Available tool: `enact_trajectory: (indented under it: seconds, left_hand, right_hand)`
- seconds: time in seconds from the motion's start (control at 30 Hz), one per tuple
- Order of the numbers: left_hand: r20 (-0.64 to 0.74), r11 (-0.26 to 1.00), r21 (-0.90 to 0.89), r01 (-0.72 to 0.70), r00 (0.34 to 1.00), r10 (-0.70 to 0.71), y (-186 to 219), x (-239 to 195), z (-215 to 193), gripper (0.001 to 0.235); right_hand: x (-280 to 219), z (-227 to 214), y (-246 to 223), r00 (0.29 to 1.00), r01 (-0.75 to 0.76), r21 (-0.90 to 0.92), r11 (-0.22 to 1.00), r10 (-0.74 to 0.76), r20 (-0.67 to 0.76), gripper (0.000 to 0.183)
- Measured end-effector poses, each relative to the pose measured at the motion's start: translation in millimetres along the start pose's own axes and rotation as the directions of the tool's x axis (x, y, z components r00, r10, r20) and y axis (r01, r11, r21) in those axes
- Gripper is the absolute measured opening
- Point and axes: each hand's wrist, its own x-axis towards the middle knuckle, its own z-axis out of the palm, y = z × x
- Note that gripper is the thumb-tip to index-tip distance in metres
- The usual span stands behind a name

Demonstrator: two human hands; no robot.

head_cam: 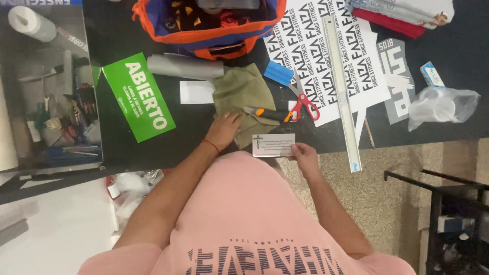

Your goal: The person is cutting individual labels from a larger printed sheet and peeling the backing off to prepare them for use.

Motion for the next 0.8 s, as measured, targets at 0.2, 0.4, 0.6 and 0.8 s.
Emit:
enact_trajectory:
  seconds: [0.2, 0.4, 0.6, 0.8]
  left_hand:
    - [-0.185, 0.952, -0.290, 0.094, 0.971, -0.152, -8, -20, 17, 0.018]
    - [-0.124, 0.749, -0.571, 0.337, 0.866, -0.485, -6, -66, -14, 0.035]
    - [-0.188, 0.816, -0.329, 0.475, 0.814, -0.550, -33, -79, -13, 0.042]
    - [-0.274, 0.858, -0.099, 0.504, 0.815, -0.511, -43, -55, -38, 0.041]
  right_hand:
    - [0, -9, 3, 0.999, -0.028, 0.095, 0.995, 0.032, -0.042, 0.036]
    - [8, -58, 9, 0.983, -0.094, -0.064, 0.994, 0.082, -0.163, 0.036]
    - [18, -81, -23, 0.972, -0.191, -0.499, 0.846, 0.091, -0.218, 0.040]
    - [4, -50, -81, 0.976, 0.003, -0.812, 0.584, -0.176, -0.124, 0.041]
